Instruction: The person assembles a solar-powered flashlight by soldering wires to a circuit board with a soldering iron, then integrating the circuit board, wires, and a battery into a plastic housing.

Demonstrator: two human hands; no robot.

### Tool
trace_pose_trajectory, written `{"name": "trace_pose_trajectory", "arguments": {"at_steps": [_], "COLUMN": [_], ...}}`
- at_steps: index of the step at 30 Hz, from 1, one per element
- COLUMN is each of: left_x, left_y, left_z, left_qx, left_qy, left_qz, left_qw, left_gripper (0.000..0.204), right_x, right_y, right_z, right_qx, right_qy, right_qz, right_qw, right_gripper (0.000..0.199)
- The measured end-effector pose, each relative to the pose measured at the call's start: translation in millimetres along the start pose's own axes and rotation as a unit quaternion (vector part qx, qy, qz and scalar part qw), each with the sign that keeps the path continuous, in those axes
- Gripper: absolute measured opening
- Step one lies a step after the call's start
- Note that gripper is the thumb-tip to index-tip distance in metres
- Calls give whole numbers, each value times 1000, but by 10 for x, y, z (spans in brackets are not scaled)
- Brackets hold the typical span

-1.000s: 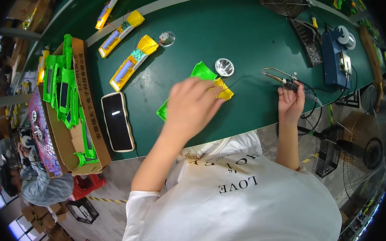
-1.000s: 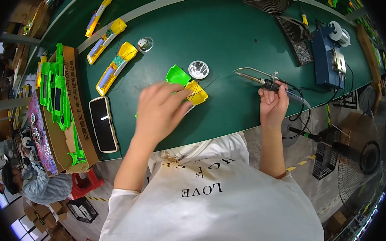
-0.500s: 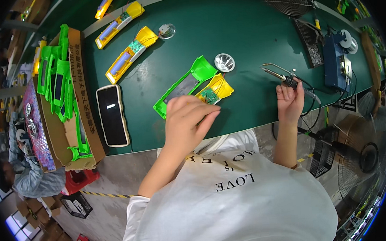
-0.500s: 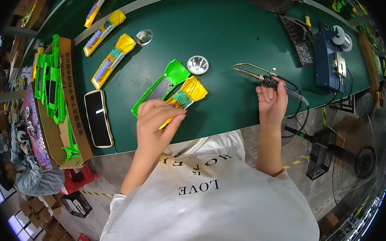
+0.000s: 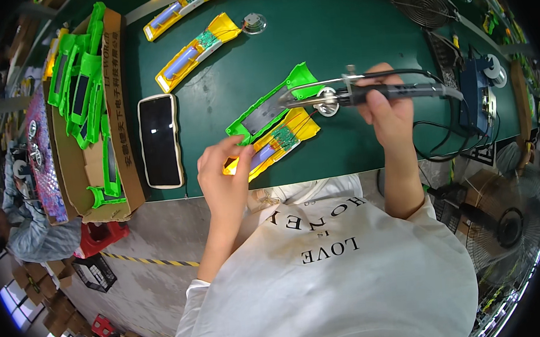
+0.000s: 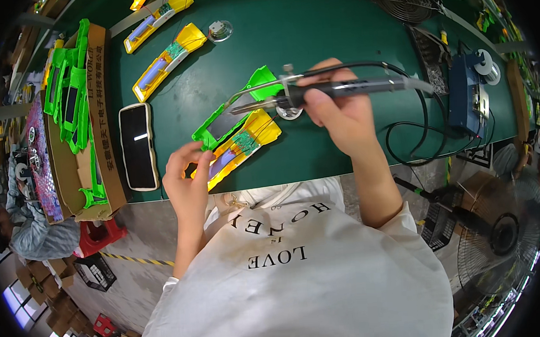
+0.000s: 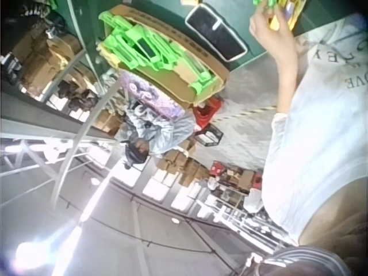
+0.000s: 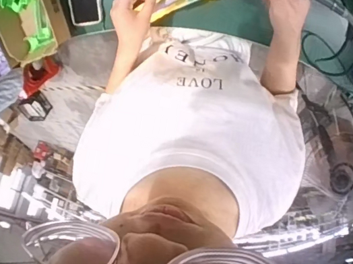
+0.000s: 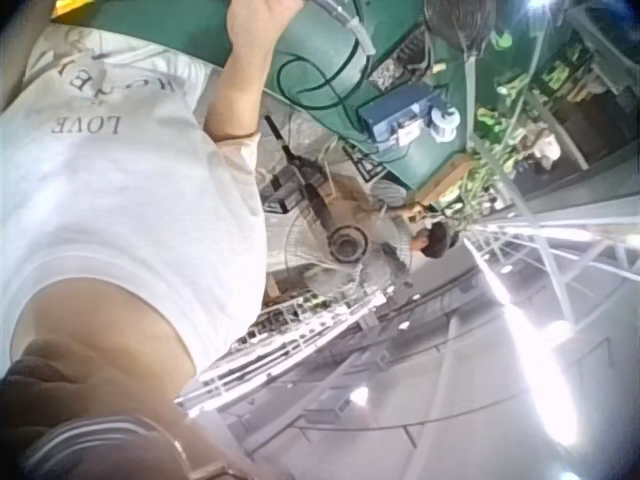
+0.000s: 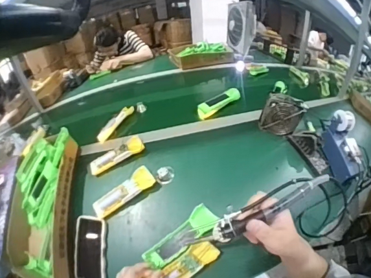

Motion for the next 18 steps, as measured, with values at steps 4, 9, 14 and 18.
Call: {"name": "trace_pose_trajectory", "arguments": {"at_steps": [4,9,14,18], "left_x": [-18,-19,4,32], "left_y": [21,133,321,410], "left_z": [-43,66,92,139], "left_qx": [34,123,115,119], "left_qy": [50,145,165,223], "left_qz": [-7,-17,-113,-150], "left_qw": [998,982,973,956], "left_gripper": [8,6,6,6], "right_x": [191,273,285,299], "right_y": [134,217,215,213], "right_z": [173,327,418,442], "right_qx": [83,99,78,77], "right_qy": [-21,-119,-169,-193], "right_qz": [-41,-76,-80,-81], "right_qw": [995,985,979,975], "right_gripper": [15,18,18,19]}}
Point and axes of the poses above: each hand's wrist, its own y-axis towards the middle knuckle, its own x-axis out of the palm, z = x × y, the point moved 4 cm from there along y, towards the middle knuckle, and after that the axes turned 1 degree about x, right-handed, at the moved point
